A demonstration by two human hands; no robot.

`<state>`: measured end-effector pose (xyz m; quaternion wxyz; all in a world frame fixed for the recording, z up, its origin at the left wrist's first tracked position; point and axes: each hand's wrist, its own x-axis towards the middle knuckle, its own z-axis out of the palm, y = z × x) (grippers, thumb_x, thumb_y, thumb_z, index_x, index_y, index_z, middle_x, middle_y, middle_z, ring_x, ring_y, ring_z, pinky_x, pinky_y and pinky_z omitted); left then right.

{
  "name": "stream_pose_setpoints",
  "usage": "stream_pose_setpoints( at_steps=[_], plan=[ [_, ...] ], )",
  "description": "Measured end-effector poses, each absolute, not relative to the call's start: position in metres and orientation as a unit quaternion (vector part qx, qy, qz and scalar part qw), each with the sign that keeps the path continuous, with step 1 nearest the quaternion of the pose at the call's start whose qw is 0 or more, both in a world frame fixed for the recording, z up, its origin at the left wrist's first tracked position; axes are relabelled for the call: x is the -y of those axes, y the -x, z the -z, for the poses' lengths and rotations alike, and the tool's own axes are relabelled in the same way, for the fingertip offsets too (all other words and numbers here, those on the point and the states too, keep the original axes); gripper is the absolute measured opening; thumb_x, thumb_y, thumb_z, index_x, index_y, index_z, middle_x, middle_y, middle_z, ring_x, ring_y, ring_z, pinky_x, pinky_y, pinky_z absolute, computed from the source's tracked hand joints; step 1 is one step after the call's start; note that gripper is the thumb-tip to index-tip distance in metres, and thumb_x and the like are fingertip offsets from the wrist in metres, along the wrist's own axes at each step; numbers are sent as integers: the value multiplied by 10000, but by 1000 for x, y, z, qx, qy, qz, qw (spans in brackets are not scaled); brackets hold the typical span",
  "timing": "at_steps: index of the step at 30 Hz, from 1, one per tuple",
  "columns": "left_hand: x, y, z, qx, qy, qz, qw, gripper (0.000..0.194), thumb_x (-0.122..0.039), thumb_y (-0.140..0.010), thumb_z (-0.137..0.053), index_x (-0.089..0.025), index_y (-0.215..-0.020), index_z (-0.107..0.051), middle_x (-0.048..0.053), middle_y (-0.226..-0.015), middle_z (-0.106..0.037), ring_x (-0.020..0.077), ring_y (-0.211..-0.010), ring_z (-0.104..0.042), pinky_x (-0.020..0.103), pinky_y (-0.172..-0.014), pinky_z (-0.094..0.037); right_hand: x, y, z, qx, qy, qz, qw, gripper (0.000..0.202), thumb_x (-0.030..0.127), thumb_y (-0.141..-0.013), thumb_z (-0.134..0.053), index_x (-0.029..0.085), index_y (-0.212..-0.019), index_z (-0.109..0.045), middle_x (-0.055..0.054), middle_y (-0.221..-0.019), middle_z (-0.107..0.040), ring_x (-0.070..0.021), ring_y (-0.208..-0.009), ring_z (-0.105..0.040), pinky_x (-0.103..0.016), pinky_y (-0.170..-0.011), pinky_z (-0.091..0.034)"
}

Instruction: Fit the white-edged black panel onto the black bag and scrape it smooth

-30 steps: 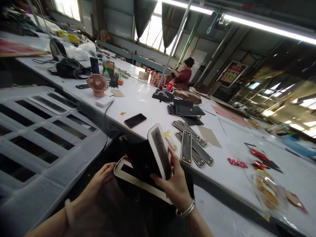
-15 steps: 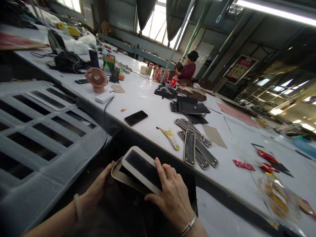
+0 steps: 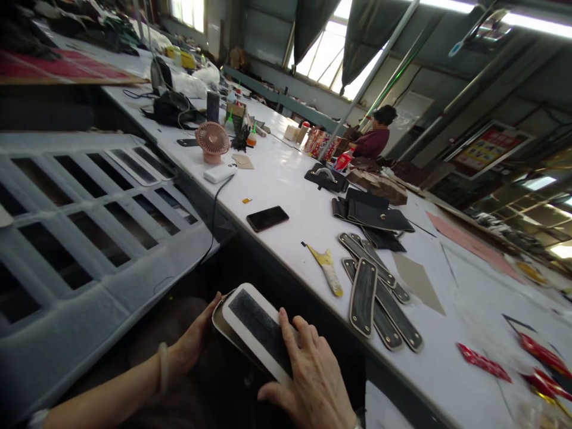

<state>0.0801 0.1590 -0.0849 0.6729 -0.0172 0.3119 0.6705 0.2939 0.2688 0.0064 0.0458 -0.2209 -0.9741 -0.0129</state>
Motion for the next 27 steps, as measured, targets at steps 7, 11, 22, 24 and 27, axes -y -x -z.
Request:
stream_pose_setpoints(
  at_steps=[7,11,22,24,27],
  plan=[
    [-154,-78,81,-346,9,-642,684,662,-636,-829,-511,-169,-1297,-545,72,-1006,-733,267,-986,-657,346,-907,-466,-278,-287,-5,983,179,28,38,1051,767,-719,-535,220,-1508,-109,-163,-1204,-539,-289,-905,-597,-426,-728,-557],
    [-151,-78,80,-362,9,-611,704,731,-704,-795,-482,-104,-1188,-627,107,-882,-746,284,-865,-680,368,-827,-502,-277,-290,-3,986,158,31,34,1068,788,-724,-498,201,-1511,-78,-176,-1201,-559,-303,-912,-616,-447,-733,-560],
    [-150,-79,85,-347,35,-625,698,727,-698,-781,-509,-122,-1210,-619,119,-993,-733,307,-1005,-648,387,-895,-495,-271,-276,-2,977,208,-34,9,925,448,-871,-528,140,-1495,82,-163,-1333,-519,-331,-1165,-531,-528,-937,-480],
    [-150,-80,86,-336,30,-620,709,739,-704,-785,-495,-101,-1188,-632,134,-986,-731,321,-985,-654,406,-901,-491,-271,-274,-5,980,195,-36,-8,907,422,-853,-557,169,-1503,22,-154,-1365,-494,-335,-1173,-525,-530,-934,-485],
    [-149,-81,86,-326,31,-611,721,748,-712,-787,-480,-75,-1138,-655,151,-953,-734,330,-932,-666,427,-885,-496,-273,-273,-11,988,150,-14,-26,884,359,-801,-605,180,-1500,-94,-161,-1427,-419,-358,-1177,-516,-540,-922,-491]
  ],
)
